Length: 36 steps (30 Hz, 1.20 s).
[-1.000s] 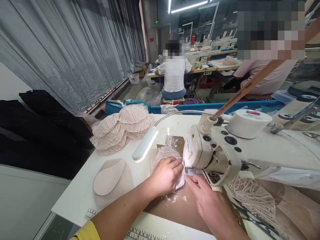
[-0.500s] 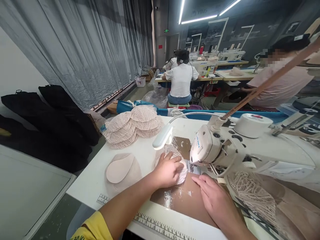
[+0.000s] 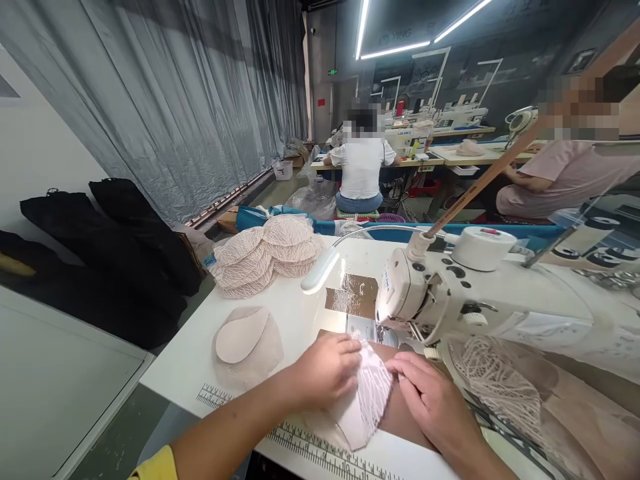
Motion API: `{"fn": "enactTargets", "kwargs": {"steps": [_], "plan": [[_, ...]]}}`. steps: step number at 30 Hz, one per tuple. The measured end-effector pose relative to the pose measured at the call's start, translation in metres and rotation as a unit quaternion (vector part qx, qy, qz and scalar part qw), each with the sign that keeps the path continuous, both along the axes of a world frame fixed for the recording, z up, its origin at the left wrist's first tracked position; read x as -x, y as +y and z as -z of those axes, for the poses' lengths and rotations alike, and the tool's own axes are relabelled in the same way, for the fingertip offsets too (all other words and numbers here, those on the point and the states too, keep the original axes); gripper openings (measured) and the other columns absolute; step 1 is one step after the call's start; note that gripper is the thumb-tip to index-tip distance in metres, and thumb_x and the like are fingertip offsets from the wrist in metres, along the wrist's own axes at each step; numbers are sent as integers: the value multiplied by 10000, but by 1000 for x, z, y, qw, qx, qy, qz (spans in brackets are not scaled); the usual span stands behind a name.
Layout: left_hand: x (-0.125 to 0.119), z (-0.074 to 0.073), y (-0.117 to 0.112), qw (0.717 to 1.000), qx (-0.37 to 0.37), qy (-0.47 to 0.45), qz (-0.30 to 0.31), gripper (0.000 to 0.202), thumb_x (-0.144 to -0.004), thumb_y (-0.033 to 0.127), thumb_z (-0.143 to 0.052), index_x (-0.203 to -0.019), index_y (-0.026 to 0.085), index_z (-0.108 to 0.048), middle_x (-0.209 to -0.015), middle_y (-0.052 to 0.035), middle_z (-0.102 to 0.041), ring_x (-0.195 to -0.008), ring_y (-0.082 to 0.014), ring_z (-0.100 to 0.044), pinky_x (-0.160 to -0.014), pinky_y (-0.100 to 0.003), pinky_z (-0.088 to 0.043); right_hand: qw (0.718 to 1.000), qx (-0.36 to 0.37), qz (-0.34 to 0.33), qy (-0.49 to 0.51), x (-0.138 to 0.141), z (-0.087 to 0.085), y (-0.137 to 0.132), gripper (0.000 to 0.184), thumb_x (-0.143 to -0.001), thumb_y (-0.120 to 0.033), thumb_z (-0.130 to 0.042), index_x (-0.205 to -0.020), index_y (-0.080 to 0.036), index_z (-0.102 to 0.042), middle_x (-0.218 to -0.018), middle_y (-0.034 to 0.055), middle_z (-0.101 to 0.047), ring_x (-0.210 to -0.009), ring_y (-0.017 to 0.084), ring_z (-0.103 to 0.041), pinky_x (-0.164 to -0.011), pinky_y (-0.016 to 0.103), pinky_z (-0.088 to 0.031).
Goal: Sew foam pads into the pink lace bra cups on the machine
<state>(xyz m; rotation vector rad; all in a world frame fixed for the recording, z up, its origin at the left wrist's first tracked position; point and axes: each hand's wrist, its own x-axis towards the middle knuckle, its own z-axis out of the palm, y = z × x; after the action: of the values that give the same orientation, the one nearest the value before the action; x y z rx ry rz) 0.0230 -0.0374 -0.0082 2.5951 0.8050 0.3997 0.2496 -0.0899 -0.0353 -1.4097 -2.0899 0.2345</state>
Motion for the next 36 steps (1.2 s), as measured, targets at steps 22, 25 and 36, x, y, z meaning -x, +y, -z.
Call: {"fn": "enactTargets", "kwargs": {"steps": [22, 25, 36], "plan": [[-27, 3, 29, 994, -68, 68, 58, 452, -860, 261, -487, -1287, 118, -521, -1357, -111, -529, -1189, -265, -508, -1007, -407, -430, 978, -112, 49, -168, 4, 16, 4, 397, -859, -67, -351, -1021, -172, -698, -785, 53, -644, -530, 144, -511, -525, 275, -367], [-26, 5, 39, 992, -72, 64, 76, 469, -840, 252, -498, -1290, 121, -524, -1368, -112, -522, -1203, -261, -505, -1019, -404, -415, 978, -108, 56, -168, 6, 15, 5, 396, -864, -76, -349, -1020, -170, -700, -765, 53, -641, -511, 147, -505, -504, 280, -355], [-18, -6, 31, 990, -97, 73, 76, 400, -805, 170, -511, -1198, 138, -571, -1306, -111, -558, -1170, -263, -507, -985, -412, -394, 994, -18, 39, -104, -8, 18, 3, 420, -901, -123, -306, -1103, -176, -670, -944, 97, -694, -788, 188, -661, -669, 293, -523]]}}
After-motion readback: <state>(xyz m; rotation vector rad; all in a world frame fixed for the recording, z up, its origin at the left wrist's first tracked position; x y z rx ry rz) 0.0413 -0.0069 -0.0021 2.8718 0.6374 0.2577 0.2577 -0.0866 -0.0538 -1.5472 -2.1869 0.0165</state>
